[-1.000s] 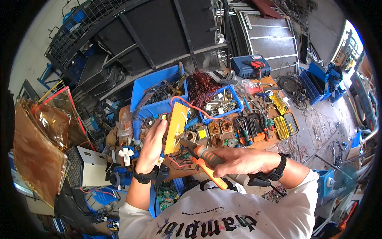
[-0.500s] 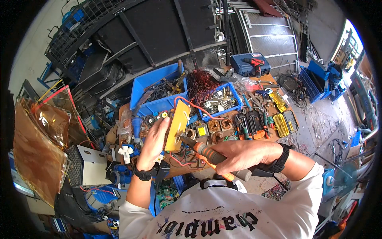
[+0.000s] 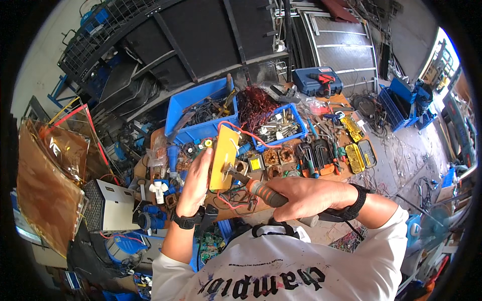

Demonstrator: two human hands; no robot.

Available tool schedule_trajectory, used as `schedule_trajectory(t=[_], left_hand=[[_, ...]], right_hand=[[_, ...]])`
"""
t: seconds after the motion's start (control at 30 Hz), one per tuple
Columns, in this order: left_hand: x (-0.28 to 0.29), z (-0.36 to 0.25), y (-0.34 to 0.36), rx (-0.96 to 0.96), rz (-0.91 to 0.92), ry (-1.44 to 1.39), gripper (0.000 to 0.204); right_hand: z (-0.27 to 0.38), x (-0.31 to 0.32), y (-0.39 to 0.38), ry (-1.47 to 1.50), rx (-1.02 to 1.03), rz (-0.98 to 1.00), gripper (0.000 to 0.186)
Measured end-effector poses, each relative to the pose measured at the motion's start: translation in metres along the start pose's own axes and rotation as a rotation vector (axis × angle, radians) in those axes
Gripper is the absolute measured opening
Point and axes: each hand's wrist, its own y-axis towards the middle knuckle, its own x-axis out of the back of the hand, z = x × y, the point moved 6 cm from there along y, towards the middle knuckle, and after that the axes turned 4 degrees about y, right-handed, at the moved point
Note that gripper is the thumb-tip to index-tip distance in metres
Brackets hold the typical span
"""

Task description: The person uses pliers to strip the insulation from wires attached to a yellow rectangular component. They then peel a white adhesive strip off the component and place it on the workbench. Finally, the person picks up a small black electrical component with attached wires and uses pliers to strip the wire ends.

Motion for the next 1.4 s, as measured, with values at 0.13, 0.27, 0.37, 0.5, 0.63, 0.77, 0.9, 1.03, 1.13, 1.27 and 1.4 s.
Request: schedule_trajectory(t=[0.13, 0.27, 0.37, 0.5, 0.63, 0.77, 0.9, 1.03, 1.13, 1.27, 1.4], left_hand=[[0.0, 0.003, -0.002, -0.041, -0.04, -0.103, 0.041], [0.005, 0.0, -0.004, -0.115, -0.087, 0.073, 0.041], [0.004, -0.003, -0.008, -0.164, -0.131, 0.116, 0.041], [-0.002, -0.011, -0.015, -0.212, -0.157, 0.01, 0.039], [-0.005, -0.012, -0.02, -0.172, -0.109, -0.192, 0.038], [-0.004, -0.01, -0.023, -0.239, -0.074, -0.28, 0.039], [0.0, 0.006, -0.022, -0.258, 0.003, -0.268, 0.05], [-0.005, 0.001, -0.019, -0.218, -0.018, -0.313, 0.049], [-0.009, -0.001, -0.017, -0.192, -0.002, -0.303, 0.048], [-0.016, 0.001, -0.016, -0.15, -0.018, -0.416, 0.048], [-0.018, -0.004, -0.017, -0.203, -0.071, -0.364, 0.042]], right_hand=[[0.0, -0.001, 0.0, -0.048, 0.048, -0.079, 0.032], [0.001, -0.003, 0.0, -0.096, 0.104, -0.093, 0.036], [0.001, -0.004, 0.0, -0.163, 0.194, -0.127, 0.038], [0.002, -0.006, -0.001, -0.135, 0.199, -0.123, 0.041], [0.002, -0.006, -0.004, -0.081, 0.296, -0.1, 0.046], [-0.003, -0.004, -0.006, 0.117, 0.362, -0.028, 0.043], [-0.022, -0.006, -0.008, 0.297, 0.278, 0.004, 0.037], [-0.017, -0.002, -0.012, 0.291, 0.311, -0.004, 0.036], [-0.012, 0.002, -0.012, 0.244, 0.312, -0.045, 0.034], [-0.011, 0.003, -0.015, 0.042, 0.453, -0.02, 0.035], [-0.016, 0.001, -0.017, 0.056, 0.342, -0.007, 0.047]])
